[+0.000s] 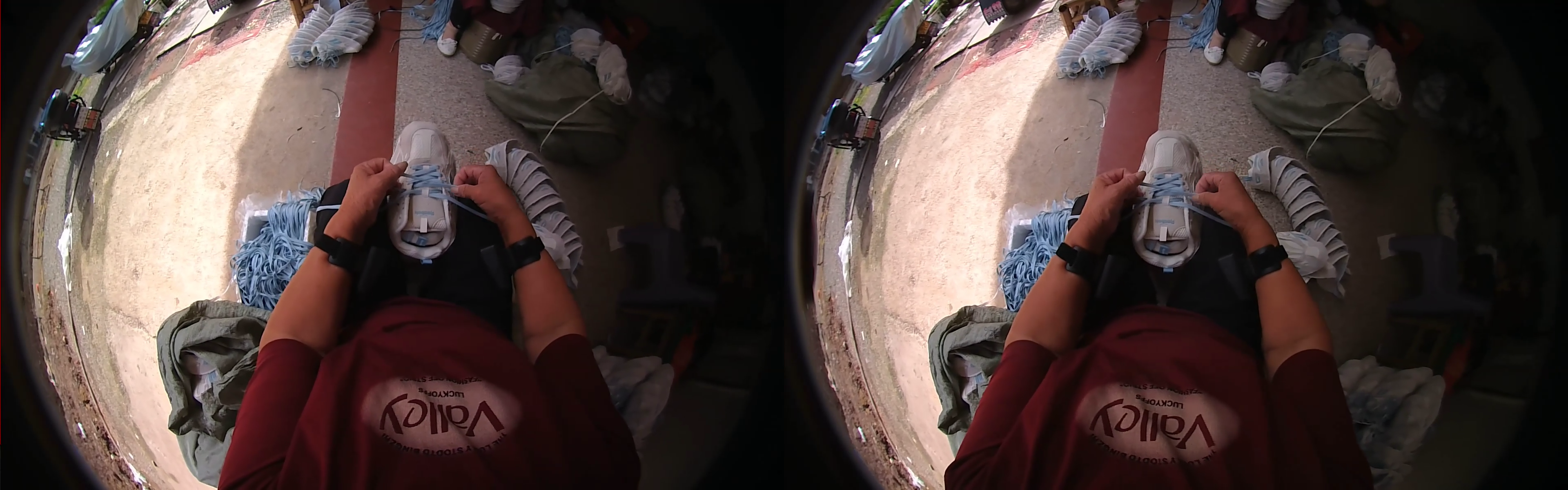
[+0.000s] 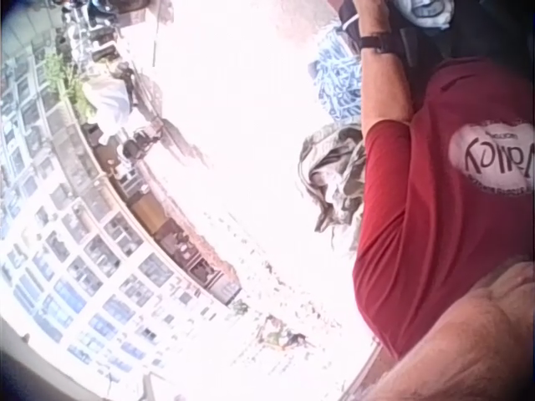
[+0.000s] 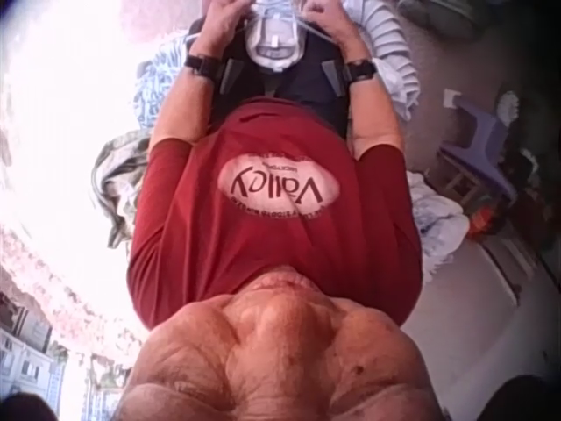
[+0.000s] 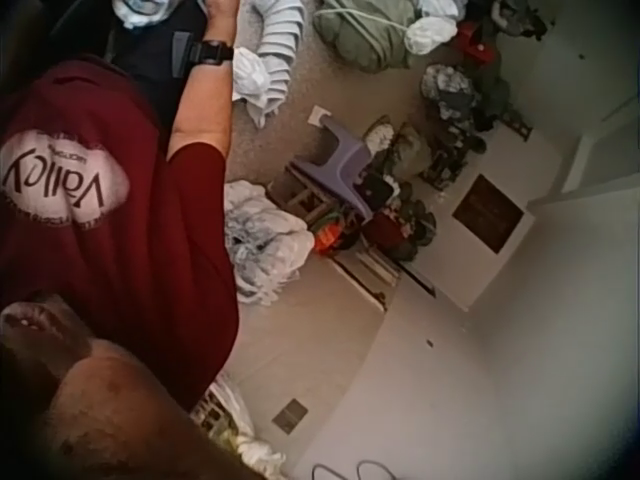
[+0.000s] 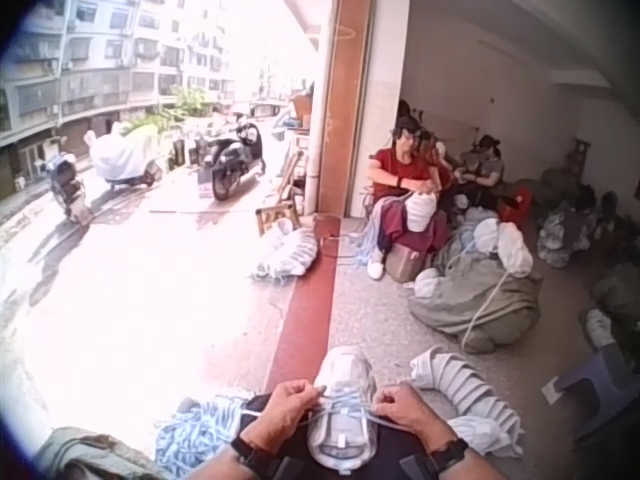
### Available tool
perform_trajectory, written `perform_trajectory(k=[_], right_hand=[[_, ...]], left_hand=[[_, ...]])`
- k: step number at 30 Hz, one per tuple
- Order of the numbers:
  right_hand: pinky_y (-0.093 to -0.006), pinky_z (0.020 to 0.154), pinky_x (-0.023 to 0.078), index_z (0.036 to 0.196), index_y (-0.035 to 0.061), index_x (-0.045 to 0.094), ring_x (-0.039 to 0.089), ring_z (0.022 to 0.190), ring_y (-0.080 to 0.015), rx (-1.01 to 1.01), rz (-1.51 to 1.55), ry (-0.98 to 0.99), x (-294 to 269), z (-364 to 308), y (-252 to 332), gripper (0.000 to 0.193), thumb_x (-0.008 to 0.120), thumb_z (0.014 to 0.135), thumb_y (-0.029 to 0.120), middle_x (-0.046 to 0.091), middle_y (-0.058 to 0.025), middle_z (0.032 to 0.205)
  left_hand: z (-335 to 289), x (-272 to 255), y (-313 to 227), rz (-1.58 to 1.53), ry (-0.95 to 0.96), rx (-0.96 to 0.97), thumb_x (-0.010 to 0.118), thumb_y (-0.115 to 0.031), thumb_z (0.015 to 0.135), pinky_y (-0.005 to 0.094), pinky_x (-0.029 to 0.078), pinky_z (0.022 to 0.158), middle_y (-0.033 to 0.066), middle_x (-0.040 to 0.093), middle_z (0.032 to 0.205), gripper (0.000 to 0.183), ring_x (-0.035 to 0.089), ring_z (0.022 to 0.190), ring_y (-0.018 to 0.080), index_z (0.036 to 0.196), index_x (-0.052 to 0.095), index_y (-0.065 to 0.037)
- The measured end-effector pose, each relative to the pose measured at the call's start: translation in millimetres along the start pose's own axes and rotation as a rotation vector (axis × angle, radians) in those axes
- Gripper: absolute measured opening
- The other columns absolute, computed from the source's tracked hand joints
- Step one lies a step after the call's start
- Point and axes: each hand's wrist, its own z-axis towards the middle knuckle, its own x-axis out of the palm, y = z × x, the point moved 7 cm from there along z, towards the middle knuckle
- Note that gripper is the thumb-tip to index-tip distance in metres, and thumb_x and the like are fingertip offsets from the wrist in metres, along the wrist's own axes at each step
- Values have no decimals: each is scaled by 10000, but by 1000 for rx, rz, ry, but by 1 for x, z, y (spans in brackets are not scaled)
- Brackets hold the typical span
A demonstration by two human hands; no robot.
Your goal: Lacing shoes as part of a manufacturing or assembly process.
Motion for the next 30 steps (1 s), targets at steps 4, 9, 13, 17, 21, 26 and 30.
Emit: perform_trajectory(k=[4, 9, 13, 17, 21, 26, 30], right_hand=[[-195, 566, 344, 662, 77, 543, 440, 599, -46, 40, 73, 46, -4, 2, -7, 130, 655, 726, 91, 501, 52, 643], [-205, 505, 336, 627, 82, 550, 417, 541, -44, 2, 244, 53, 3, 0, -10, 175, 654, 756, 140, 490, 50, 594], [-200, 491, 326, 622, 94, 542, 417, 530, -48, 158, 248, 37, 11, -7, -13, 196, 625, 790, 150, 491, 38, 588], [-194, 435, 297, 644, 92, 526, 398, 491, -37, 115, 179, -127, 3, -14, -7, 169, 624, 780, 107, 478, 40, 576], [-175, 362, 212, 693, 96, 494, 320, 402, -23, 127, 661, -588, -59, -55, -37, 174, 611, 717, -31, 413, 61, 554], [-174, 369, 225, 738, 99, 507, 337, 410, -24, 128, 614, -621, -87, -86, -67, 160, 590, 716, -36, 430, 59, 571], [-258, 516, 386, 779, 35, 559, 506, 552, -130, 2, -192, -429, -70, -70, -45, 81, 592, 712, 1, 518, -22, 617]], left_hand=[[-2, 3, -5, 106, 11, 39, 626, -237, 826, 211, 344, 506, -9, 511, 581, 274, 424, 535, 48, 644, 552, -46], [-5, -3, -12, 672, -76, 157, 602, -278, 841, 268, 401, 540, 66, 585, 648, 292, 541, 604, 126, 733, 562, -10], [-15, -5, -13, 919, -135, 274, 631, -273, 808, 335, 447, 599, 160, 617, 744, 309, 613, 705, 220, 853, 546, 21], [-20, -38, -11, 372, -231, 285, 653, -146, 788, 240, 433, 576, 51, 588, 712, 214, 558, 634, 116, 901, 543, -1], [-53, -104, -42, -131, -506, 330, 624, -25, 784, 160, 233, 367, -69, 443, 559, 118, 320, 400, 12, 833, 534, -83], [-59, -96, -33, 59, -330, 248, 589, -54, 814, 163, 312, 454, -56, 493, 641, 51, 396, 504, 15, 851, 554, -52], [-49, -70, -24, 548, -120, 234, 569, -101, 835, 202, 409, 673, -19, 555, 768, 129, 488, 720, 55, 909, 577, 4]])
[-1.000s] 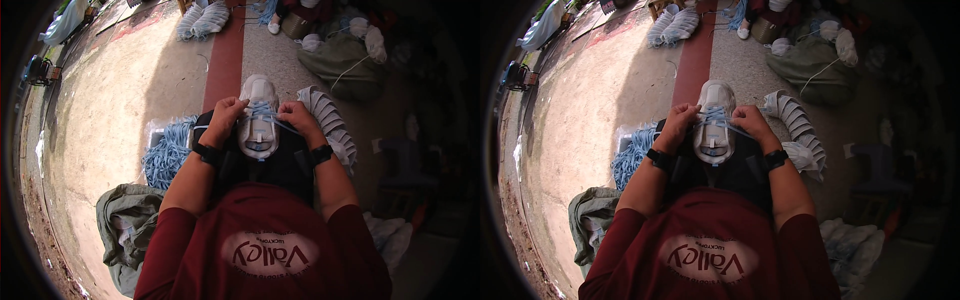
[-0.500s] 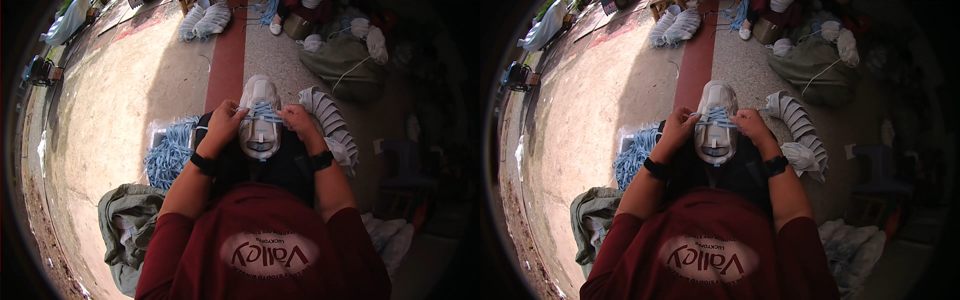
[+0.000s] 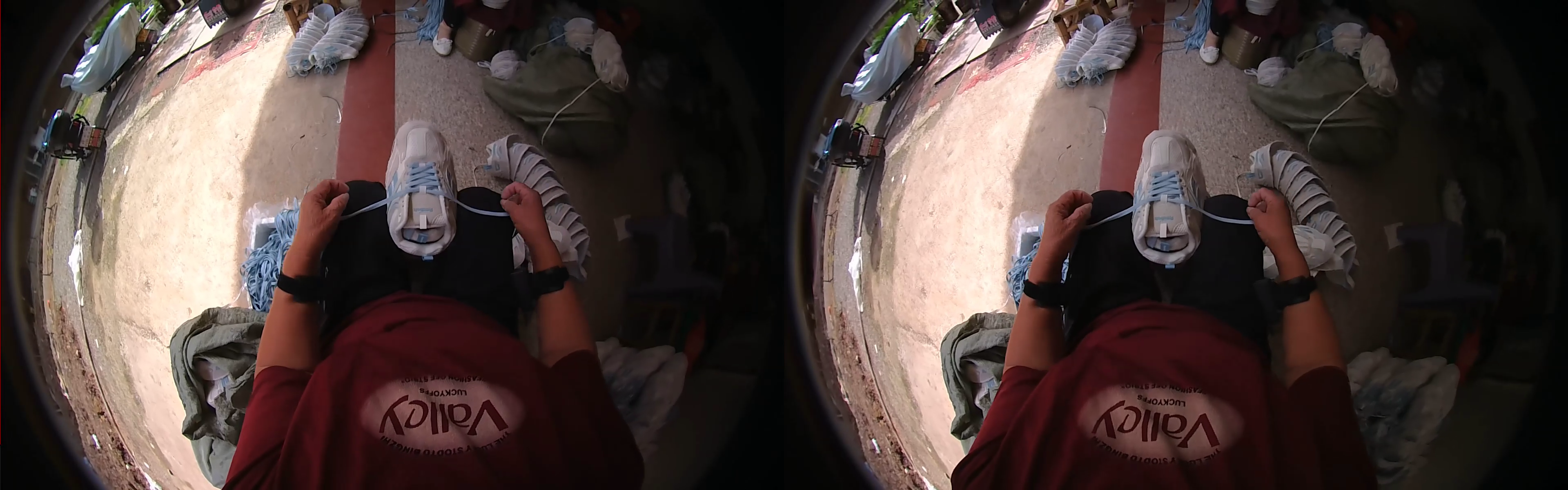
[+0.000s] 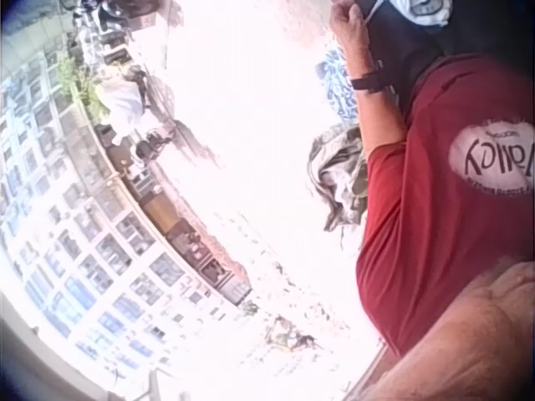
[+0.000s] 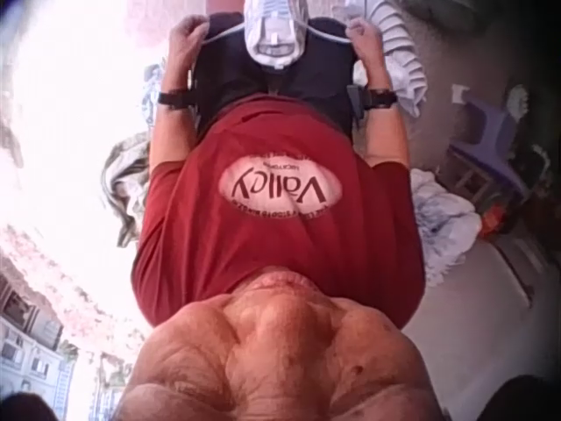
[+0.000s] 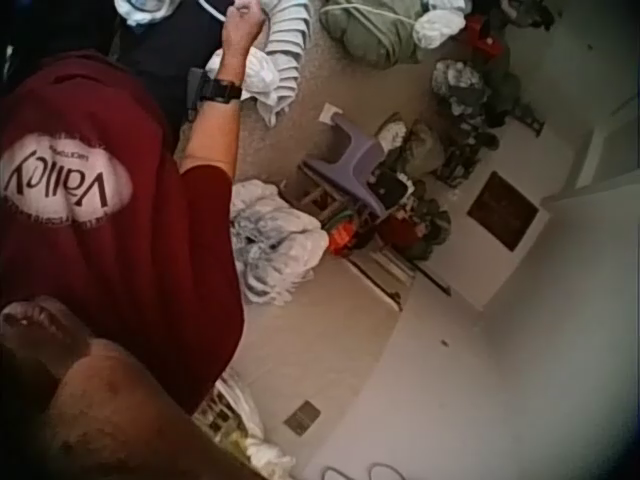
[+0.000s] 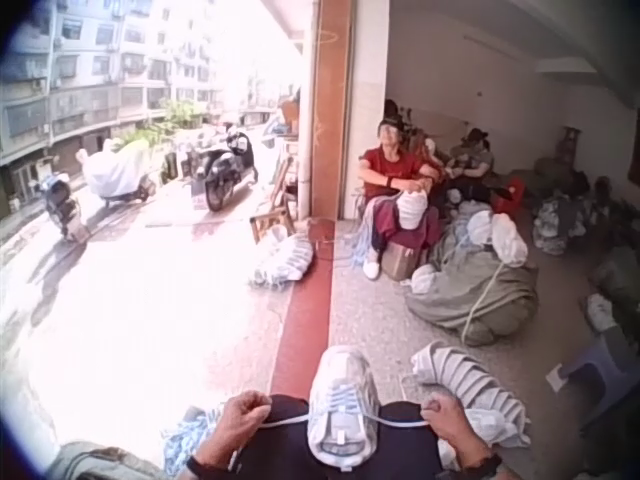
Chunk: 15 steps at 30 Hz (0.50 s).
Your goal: Lacing shoes as part of a manufacturing or assembly process.
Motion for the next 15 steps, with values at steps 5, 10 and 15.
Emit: perform_trajectory(k=[5, 10, 15], right_hand=[[-365, 636, 447, 810, 4, 593, 571, 715, -280, -306, -77, 69, 48, 4, 80, 107, 586, 704, 14, 558, -137, 737], [-410, 668, 459, 769, 37, 615, 573, 739, -343, -550, -254, 177, 101, 13, 107, 64, 569, 726, 47, 570, -166, 748], [-433, 679, 463, 717, 60, 602, 579, 754, -355, -576, -599, 196, 111, 13, 115, 73, 530, 714, 53, 587, -173, 761]], left_hand=[[5, 42, -17, 126, 91, 31, 596, -157, 834, 251, 443, 689, 43, 595, 796, 221, 542, 743, 112, 951, 569, 29], [13, 82, -39, 433, 233, 89, 659, -227, 753, 350, 475, 702, 204, 617, 846, 371, 615, 796, 297, 998, 549, 29], [12, 82, -47, 507, 116, 130, 628, -198, 679, 392, 472, 720, 200, 616, 809, 354, 607, 785, 345, 956, 563, 11]])
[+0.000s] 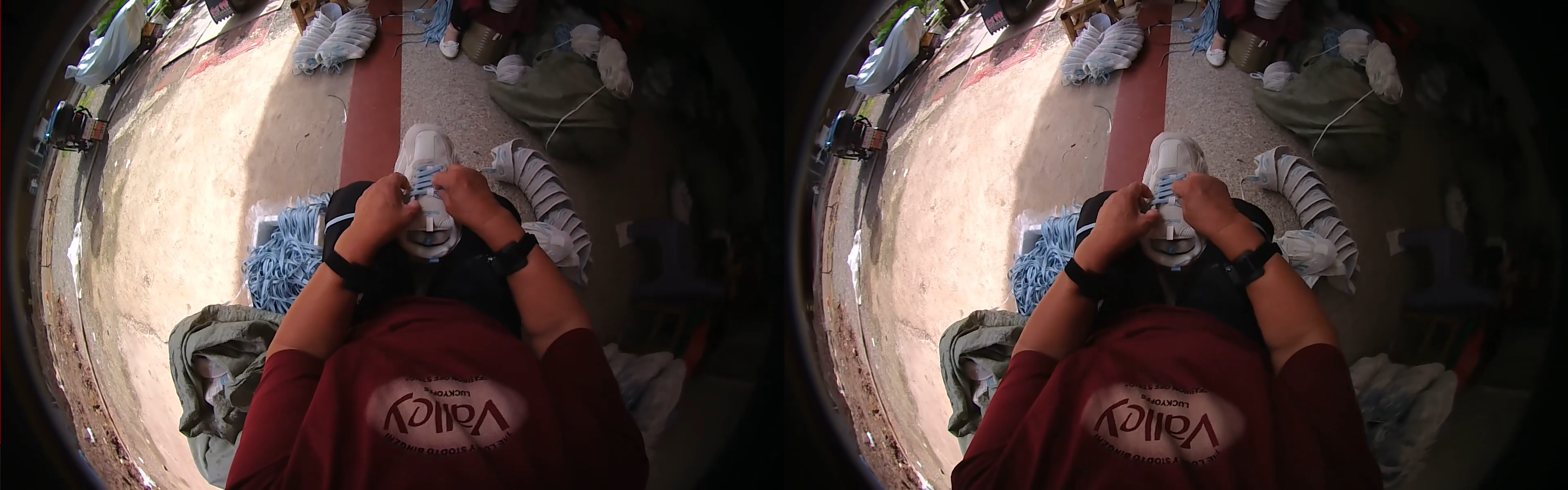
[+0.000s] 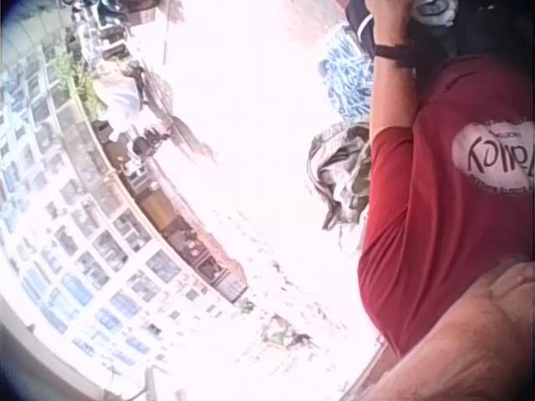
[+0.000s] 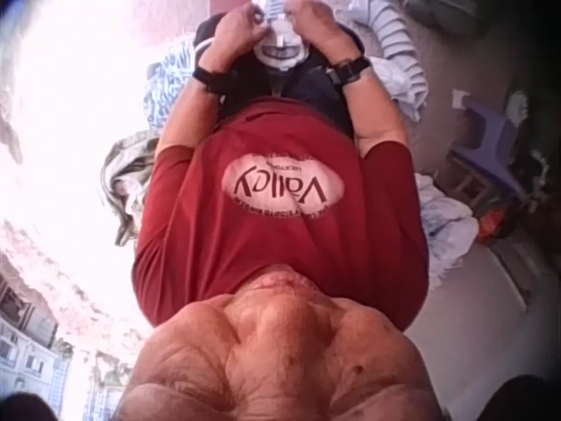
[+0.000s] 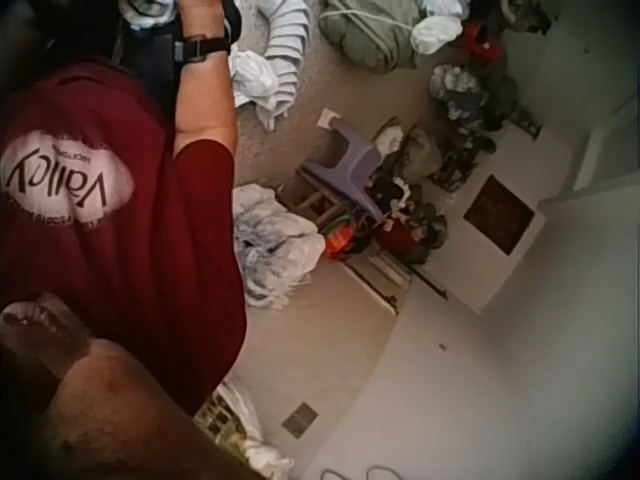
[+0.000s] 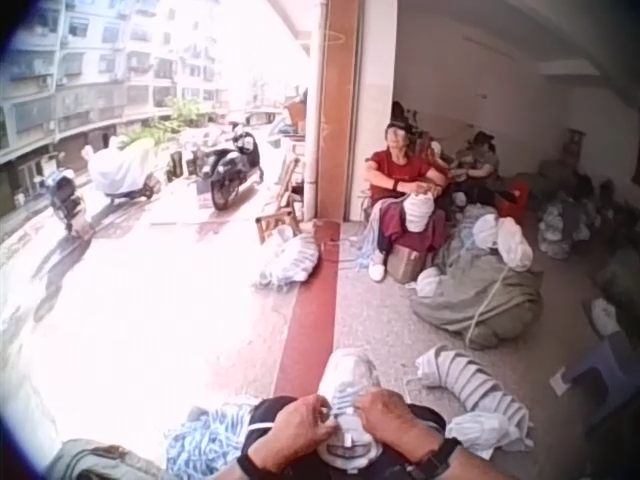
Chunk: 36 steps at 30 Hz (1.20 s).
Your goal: Lacing shoes as part of a manufacturing or assembly process.
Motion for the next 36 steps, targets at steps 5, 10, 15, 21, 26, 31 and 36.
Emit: perform_trajectory(k=[5, 10, 15, 21, 26, 31, 36], right_hand=[[-428, 691, 466, 709, 66, 601, 589, 770, -347, -10, -185, 163, -4, 7, 15, 57, 545, 696, 67, 596, -163, 750], [-434, 689, 465, 699, 60, 600, 592, 770, -339, 23, 6, 249, 9, 12, -7, 41, 581, 669, 82, 598, -162, 750], [-449, 639, 445, 699, 32, 532, 572, 709, -341, 58, -51, -177, -3, -2, -10, 83, 593, 650, 61, 562, -161, 715], [-438, 601, 440, 725, 40, 504, 558, 702, -351, 318, 271, -247, 9, -13, -22, 92, 550, 647, 25, 529, -155, 712], [-450, 628, 450, 781, 44, 523, 564, 724, -354, 12, 66, -165, -5, -4, 3, 131, 539, 655, 13, 550, -167, 750], [-388, 604, 462, 777, 29, 533, 567, 639, -326, 376, 32, -343, 8, -12, -21, 99, 511, 684, 2, 574, -164, 705], [-264, 537, 398, 757, -3, 552, 472, 571, -94, 354, 793, -325, 18, -6, -47, 74, 512, 696, -14, 509, -19, 600]], left_hand=[[2, -1, 10, -106, -30, -45, 602, -166, 634, 379, 469, 696, 205, 605, 789, 293, 604, 756, 334, 858, 582, 21], [6, 3, 14, -160, -16, -84, 611, -155, 616, 363, 466, 670, 179, 596, 751, 289, 602, 722, 306, 846, 577, 16], [3, 3, 18, -181, -25, -105, 630, -172, 626, 356, 467, 661, 155, 595, 735, 303, 606, 711, 287, 867, 578, 4], [-1, 2, 18, -161, 11, -131, 658, -223, 645, 358, 471, 665, 141, 603, 741, 338, 611, 709, 278, 897, 581, -12], [-2, 2, 17, -144, 7, -119, 653, -227, 646, 360, 469, 670, 147, 610, 754, 333, 613, 729, 287, 895, 580, -19], [-3, 4, 17, -151, -19, -110, 666, -237, 654, 360, 467, 663, 143, 609, 746, 312, 612, 727, 282, 865, 584, -22], [-4, 2, 18, -178, 4, -109, 680, -249, 659, 357, 466, 662, 142, 606, 738, 301, 610, 722, 281, 836, 586, -24]])
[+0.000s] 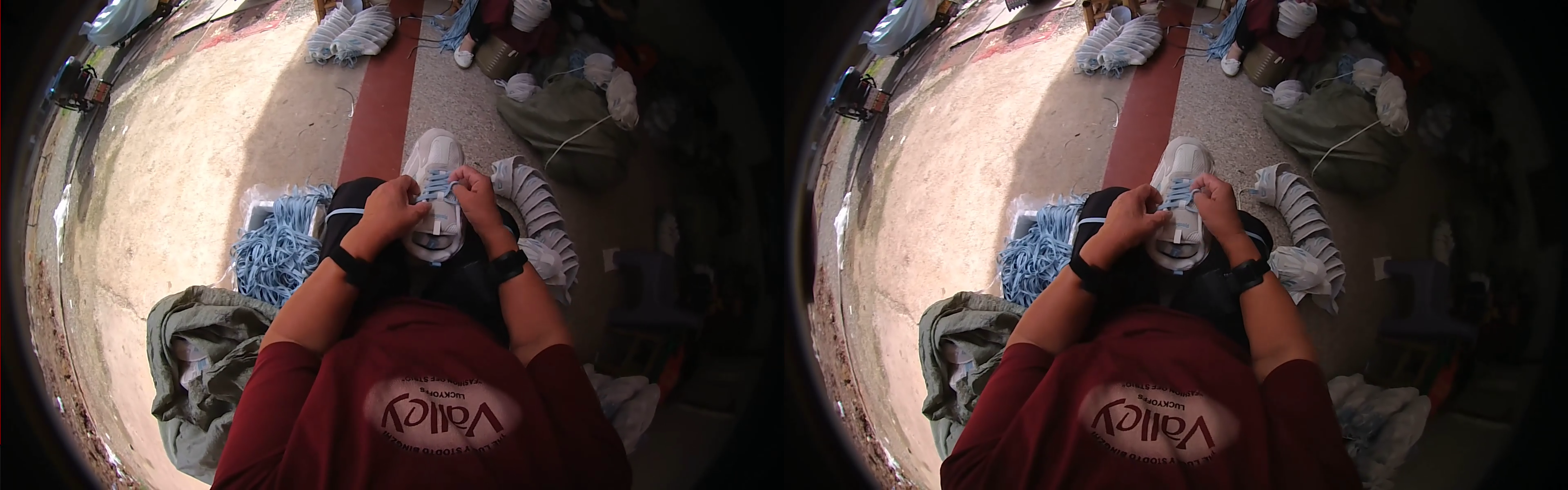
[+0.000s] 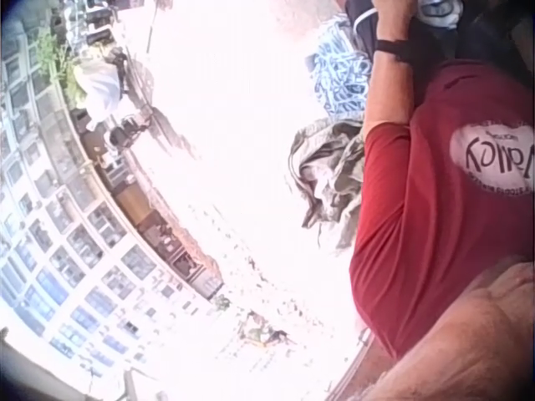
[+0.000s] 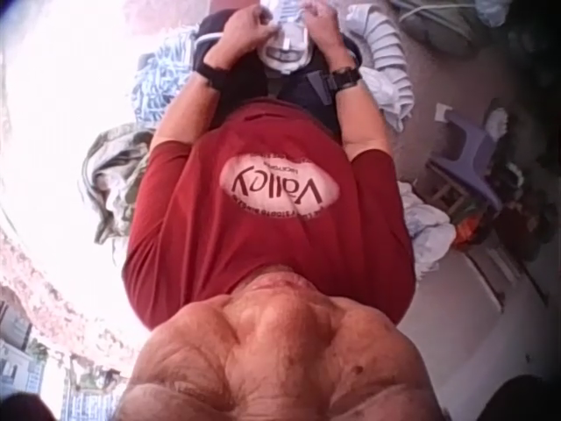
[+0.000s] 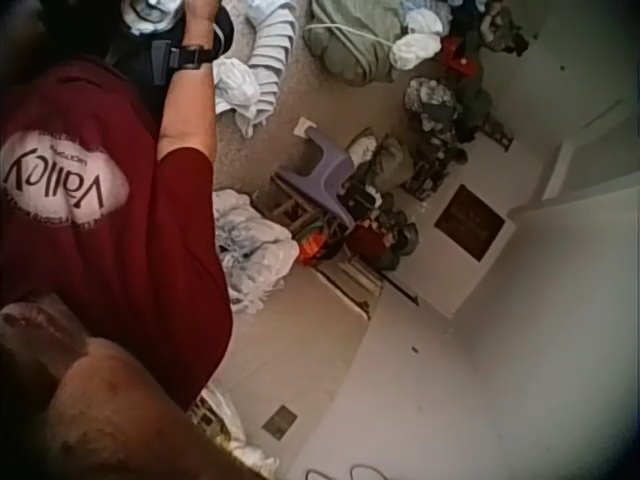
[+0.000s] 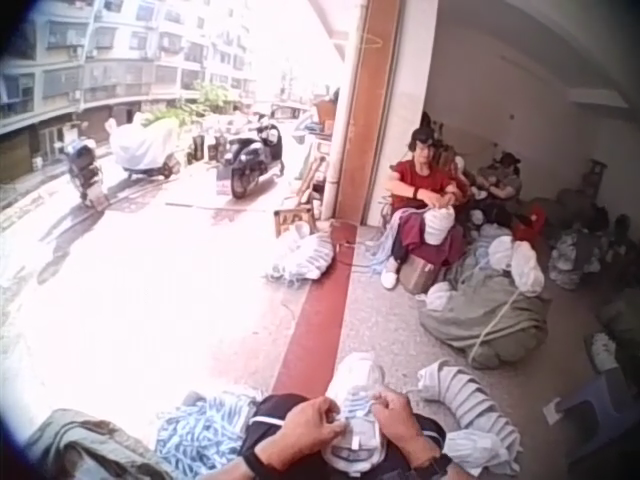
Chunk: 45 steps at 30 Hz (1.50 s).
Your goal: Lacing shoes as part of a manufacturing or assembly process.
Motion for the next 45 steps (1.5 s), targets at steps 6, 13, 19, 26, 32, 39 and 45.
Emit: perform_trajectory(k=[6, 13, 19, 26, 32, 39, 45], right_hand=[[-245, 514, 392, 720, -8, 579, 473, 551, -70, 167, -258, 624, 11, -2, 4, 65, 589, 681, 43, 527, 6, 596], [-300, 512, 414, 652, 12, 590, 521, 531, -153, -9, -283, 753, 18, 0, 24, 77, 620, 657, 83, 531, -79, 574], [-407, 543, 458, 689, 51, 555, 584, 604, -340, -583, -856, 434, 31, -9, 51, 64, 598, 686, 98, 560, -146, 620], [-435, 557, 460, 721, 68, 521, 579, 604, -352, -489, -1043, 199, 21, -4, 57, 51, 561, 691, 81, 564, -153, 624], [-314, 442, 384, 743, 16, 521, 431, 425, -152, 251, -47, -98, -21, 12, -37, 25, 522, 718, 16, 470, -49, 552], [-180, 383, 236, 753, 36, 540, 331, 404, -25, 500, 601, 580, 6, -5, 3, 42, 532, 794, 42, 447, 33, 548], [-277, 423, 345, 745, 27, 530, 423, 433, -125, 269, 114, 481, -6, 2, -5, 84, 593, 766, 79, 451, -11, 508]], left_hand=[[1, 1, -1, 76, -22, -7, 682, -248, 660, 359, 464, 660, 139, 603, 738, 298, 606, 728, 284, 833, 585, -26], [1, 0, 1, 25, 6, -2, 687, -264, 668, 356, 463, 653, 135, 604, 735, 309, 606, 720, 279, 835, 584, -27], [1, 2, 1, 22, 13, -8, 693, -275, 669, 354, 462, 644, 134, 604, 731, 316, 604, 708, 277, 832, 585, -26], [0, -1, 1, 5, 10, 2, 701, -282, 672, 355, 462, 641, 135, 606, 732, 328, 606, 709, 273, 836, 588, -21], [1, 2, -4, -2, 36, 7, 693, -294, 668, 381, 474, 670, 150, 627, 771, 326, 618, 754, 311, 823, 594, -25], [5, -2, -2, -2, 23, -54, 702, -312, 671, 383, 474, 663, 147, 634, 774, 333, 622, 758, 302, 813, 610, -26], [15, -3, -1, -17, 107, -61, 716, -276, 678, 380, 472, 649, 134, 627, 721, 267, 620, 735, 292, 766, 625, -41]])
